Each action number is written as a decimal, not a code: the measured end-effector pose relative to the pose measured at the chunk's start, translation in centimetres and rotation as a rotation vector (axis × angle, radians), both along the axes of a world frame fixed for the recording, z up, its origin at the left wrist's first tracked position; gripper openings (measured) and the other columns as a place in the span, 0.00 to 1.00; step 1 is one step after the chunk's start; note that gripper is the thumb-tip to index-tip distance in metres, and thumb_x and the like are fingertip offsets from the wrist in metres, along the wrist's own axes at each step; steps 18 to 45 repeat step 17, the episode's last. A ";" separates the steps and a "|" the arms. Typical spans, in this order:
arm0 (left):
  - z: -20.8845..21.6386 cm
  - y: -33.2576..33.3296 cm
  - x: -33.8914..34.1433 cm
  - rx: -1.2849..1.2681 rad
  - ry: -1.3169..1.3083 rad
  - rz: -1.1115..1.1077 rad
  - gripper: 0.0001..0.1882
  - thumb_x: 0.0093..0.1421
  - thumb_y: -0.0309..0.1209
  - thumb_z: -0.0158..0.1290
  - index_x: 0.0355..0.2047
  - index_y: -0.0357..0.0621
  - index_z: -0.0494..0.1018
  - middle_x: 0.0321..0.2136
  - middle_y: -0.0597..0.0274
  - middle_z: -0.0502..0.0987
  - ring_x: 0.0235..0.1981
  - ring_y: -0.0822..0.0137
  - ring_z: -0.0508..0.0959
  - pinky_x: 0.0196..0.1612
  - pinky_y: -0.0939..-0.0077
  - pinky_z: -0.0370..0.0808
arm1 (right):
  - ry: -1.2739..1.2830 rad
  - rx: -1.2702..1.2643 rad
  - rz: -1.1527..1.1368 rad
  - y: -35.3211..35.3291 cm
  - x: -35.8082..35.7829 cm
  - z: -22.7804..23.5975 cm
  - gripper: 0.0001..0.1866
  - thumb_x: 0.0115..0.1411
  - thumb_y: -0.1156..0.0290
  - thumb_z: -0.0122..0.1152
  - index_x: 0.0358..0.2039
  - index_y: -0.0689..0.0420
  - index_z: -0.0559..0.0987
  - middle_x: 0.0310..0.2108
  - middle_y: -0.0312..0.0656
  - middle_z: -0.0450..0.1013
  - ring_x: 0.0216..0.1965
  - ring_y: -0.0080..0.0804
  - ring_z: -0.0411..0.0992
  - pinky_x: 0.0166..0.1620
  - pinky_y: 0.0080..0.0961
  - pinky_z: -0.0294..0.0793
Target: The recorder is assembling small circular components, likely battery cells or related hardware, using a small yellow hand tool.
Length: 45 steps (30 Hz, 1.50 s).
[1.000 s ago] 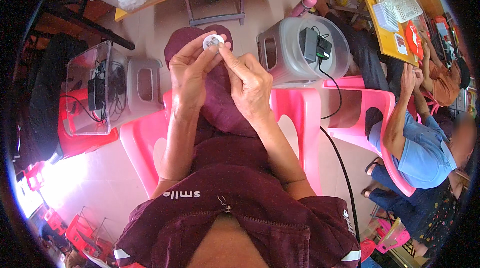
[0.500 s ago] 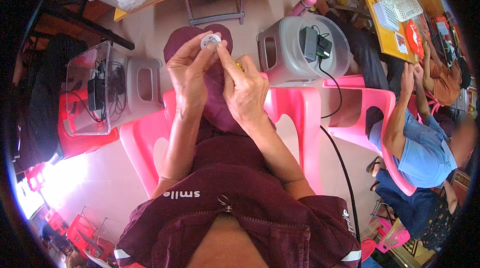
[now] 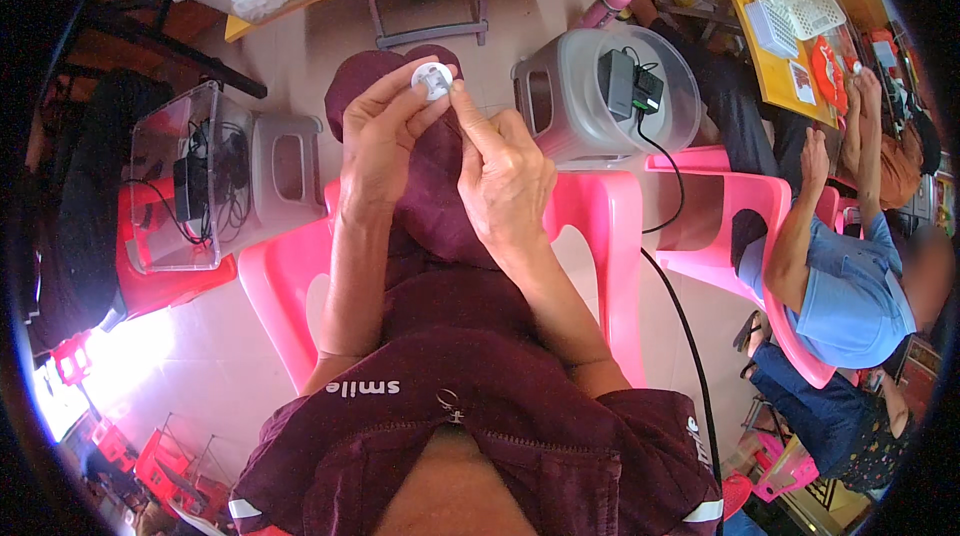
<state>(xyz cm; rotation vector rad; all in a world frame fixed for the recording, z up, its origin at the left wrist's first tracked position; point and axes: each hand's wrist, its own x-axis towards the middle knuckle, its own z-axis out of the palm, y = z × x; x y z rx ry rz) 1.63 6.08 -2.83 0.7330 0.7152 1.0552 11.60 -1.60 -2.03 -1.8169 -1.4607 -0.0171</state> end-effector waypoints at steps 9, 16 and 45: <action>-0.2 -0.3 0.2 -0.062 -0.119 -0.045 0.14 0.64 0.25 0.42 0.47 0.30 0.70 0.42 0.48 0.76 0.44 0.61 0.77 0.48 0.72 0.77 | -0.022 -0.005 -0.018 0.2 -0.2 0.3 0.24 0.49 0.83 0.61 0.47 0.45 0.79 0.15 0.40 0.61 0.15 0.29 0.61 0.22 0.28 0.64; -0.2 -0.4 0.5 -0.054 -0.136 -0.012 0.13 0.62 0.24 0.45 0.45 0.31 0.71 0.39 0.53 0.77 0.40 0.66 0.78 0.44 0.77 0.78 | 0.049 0.028 0.000 0.3 -0.1 0.0 0.24 0.51 0.83 0.61 0.47 0.46 0.78 0.15 0.40 0.60 0.16 0.28 0.60 0.23 0.28 0.64; -0.2 -0.4 0.5 -0.066 -0.135 -0.011 0.13 0.63 0.24 0.45 0.46 0.31 0.71 0.39 0.53 0.77 0.40 0.66 0.78 0.44 0.77 0.78 | 0.050 0.028 0.001 0.3 -0.1 0.0 0.24 0.51 0.83 0.61 0.47 0.46 0.78 0.15 0.40 0.60 0.16 0.28 0.60 0.23 0.28 0.64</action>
